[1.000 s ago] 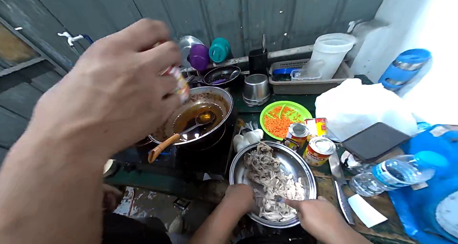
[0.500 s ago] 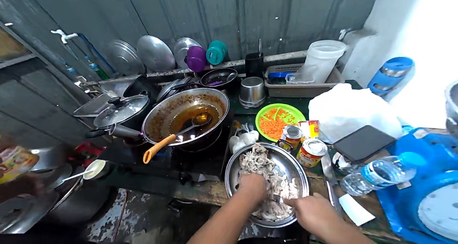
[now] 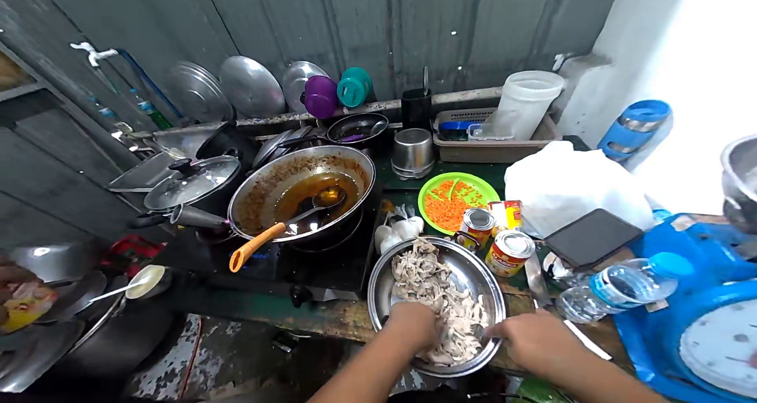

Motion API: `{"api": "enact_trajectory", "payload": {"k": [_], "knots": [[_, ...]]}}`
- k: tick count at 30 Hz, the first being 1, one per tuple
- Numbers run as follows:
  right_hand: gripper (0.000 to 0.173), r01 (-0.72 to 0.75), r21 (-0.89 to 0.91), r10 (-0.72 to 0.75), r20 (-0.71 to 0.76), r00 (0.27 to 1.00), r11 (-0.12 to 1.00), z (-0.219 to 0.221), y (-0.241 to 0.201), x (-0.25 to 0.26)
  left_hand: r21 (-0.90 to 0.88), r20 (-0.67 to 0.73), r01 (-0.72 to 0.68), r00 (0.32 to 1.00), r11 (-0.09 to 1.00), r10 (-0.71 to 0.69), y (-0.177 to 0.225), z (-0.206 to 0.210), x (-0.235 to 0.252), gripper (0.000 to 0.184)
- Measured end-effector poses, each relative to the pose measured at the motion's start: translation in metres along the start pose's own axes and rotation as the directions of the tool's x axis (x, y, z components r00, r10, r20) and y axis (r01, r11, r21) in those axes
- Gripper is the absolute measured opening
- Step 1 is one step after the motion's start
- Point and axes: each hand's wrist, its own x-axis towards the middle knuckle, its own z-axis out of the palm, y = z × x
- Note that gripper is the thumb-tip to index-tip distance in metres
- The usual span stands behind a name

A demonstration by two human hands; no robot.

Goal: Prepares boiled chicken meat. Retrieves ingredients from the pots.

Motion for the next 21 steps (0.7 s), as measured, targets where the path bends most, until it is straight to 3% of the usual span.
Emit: {"api": "enact_trajectory", "payload": {"k": [3, 7, 11, 14, 16, 18, 21], "knots": [[0.041, -0.004, 0.100, 0.003, 0.005, 1.000, 0.995, -0.012, 0.017, -0.009, 0.005, 0.012, 0.036, 0.999, 0.999, -0.036, -0.017, -0.011, -0.009, 0.035], [0.039, 0.095, 0.086, -0.099, 0.045, 0.994, 0.992, 0.007, -0.005, -0.007, -0.034, 0.070, -0.086, 0.994, 0.996, 0.089, -0.027, 0.000, -0.014, 0.037], [0.042, 0.015, 0.096, -0.011, -0.043, 0.999, 0.995, 0.010, -0.014, 0.001, 0.060, 0.051, 0.022, 0.998, 0.998, -0.025, -0.021, 0.001, -0.019, 0.033], [0.046, -0.003, 0.163, 0.017, -0.080, 0.997, 0.987, -0.009, 0.004, -0.006, -0.044, -0.018, -0.054, 0.998, 0.998, 0.053, -0.039, -0.006, -0.022, 0.036], [0.046, -0.057, 0.151, 0.070, -0.083, 0.994, 0.987, -0.012, 0.006, -0.006, -0.142, -0.056, -0.119, 0.992, 0.983, 0.112, -0.024, -0.032, -0.053, 0.037], [0.045, -0.062, 0.139, 0.078, -0.115, 0.990, 0.988, 0.002, -0.004, 0.004, -0.246, -0.014, -0.064, 0.998, 0.967, 0.062, 0.018, -0.072, -0.096, 0.036], [0.049, -0.018, 0.093, 0.027, -0.094, 0.995, 0.996, 0.021, -0.023, 0.008, -0.209, -0.040, -0.024, 0.999, 0.978, 0.016, 0.028, -0.054, -0.060, 0.038]]}}
